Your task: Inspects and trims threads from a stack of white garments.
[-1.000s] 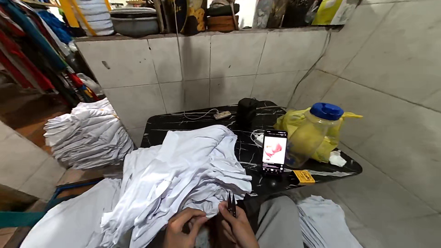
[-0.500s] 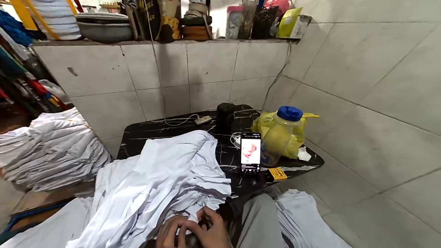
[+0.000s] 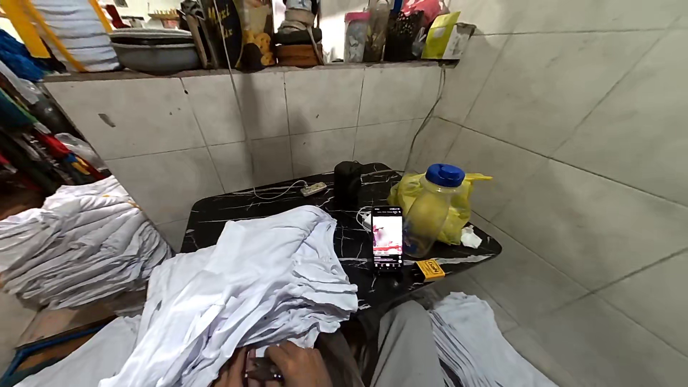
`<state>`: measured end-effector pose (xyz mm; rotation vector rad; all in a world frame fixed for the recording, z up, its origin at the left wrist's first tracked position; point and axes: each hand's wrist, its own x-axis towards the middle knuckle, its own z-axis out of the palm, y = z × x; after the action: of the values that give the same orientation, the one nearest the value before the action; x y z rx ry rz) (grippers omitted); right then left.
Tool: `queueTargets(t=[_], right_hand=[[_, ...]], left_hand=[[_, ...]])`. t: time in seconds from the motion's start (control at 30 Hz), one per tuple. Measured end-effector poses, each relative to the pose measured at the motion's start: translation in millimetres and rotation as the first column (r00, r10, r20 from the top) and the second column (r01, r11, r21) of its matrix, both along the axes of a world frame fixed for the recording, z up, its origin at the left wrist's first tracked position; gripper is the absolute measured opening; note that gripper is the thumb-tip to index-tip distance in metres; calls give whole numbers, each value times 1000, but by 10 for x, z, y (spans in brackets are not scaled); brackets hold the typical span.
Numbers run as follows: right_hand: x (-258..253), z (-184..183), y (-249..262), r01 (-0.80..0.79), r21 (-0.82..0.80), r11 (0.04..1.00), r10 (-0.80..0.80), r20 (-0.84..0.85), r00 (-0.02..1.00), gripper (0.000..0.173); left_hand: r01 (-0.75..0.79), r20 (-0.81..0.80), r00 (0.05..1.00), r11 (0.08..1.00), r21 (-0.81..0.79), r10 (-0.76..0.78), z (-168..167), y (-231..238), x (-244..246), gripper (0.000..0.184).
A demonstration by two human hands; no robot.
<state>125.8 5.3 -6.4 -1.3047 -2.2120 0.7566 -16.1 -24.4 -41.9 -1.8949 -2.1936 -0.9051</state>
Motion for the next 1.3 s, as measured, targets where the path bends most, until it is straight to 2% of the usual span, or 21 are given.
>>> queueTargets(t=[0.07, 0.13, 0.27, 0.37, 0.6, 0.77, 0.8, 0.9, 1.07, 1.13, 1.2, 1.27, 1.3], right_hand=[[-101, -126, 149, -6, 106, 994, 17, -102, 995, 27], [-149, -223, 302, 19, 150, 989, -4, -102, 995, 32], [-166, -176, 346, 50, 36, 998, -50, -21, 999, 42], [-170, -210, 338, 87, 28, 996, -86, -21, 996, 40], [-209, -43, 369, 72, -107, 992, -64, 72, 995, 45], [-220, -5, 375, 71, -134, 988, -59, 94, 994, 48], [-220, 10, 379, 68, -148, 987, -53, 98, 994, 48], [-219, 42, 377, 67, -170, 983, -51, 96, 994, 48], [-240, 56, 381, 74, -201, 977, -56, 97, 994, 48], [-239, 59, 389, 66, -220, 973, -45, 103, 994, 49], [-241, 83, 394, 61, -237, 970, -37, 104, 994, 51], [-241, 110, 394, 62, -243, 968, -37, 107, 994, 53], [-242, 108, 387, 68, -243, 968, -43, 107, 993, 54]], left_hand=[[14, 10, 1000, 1000, -5, -14, -10, -14, -28, 32], [3, -12, 1000, 999, 42, -3, -37, 18, -48, 28], [-40, -87, 995, 994, 98, 49, -20, 94, -144, 31], [-51, -151, 987, 996, 71, 61, 39, 177, -264, 37], [-26, -181, 983, 988, -153, -2, 343, 254, -490, 59], [-26, -246, 968, 953, -301, -52, 504, 210, -506, 54], [-14, -234, 971, 959, -285, -55, 496, 199, -526, 52], [-35, -265, 964, 980, -198, -18, 447, 202, -627, 28], [-176, -277, 958, 912, -371, 72, 529, 170, -658, 34], [-153, -219, 973, 902, -404, 67, 545, 177, -732, 36], [-72, -92, 995, 951, -301, 46, 509, 199, -814, 37], [-14, 185, 982, 995, -103, 33, 497, 248, -843, 36], [-26, 379, 925, 1000, -15, 30, 512, 276, -825, 33]])
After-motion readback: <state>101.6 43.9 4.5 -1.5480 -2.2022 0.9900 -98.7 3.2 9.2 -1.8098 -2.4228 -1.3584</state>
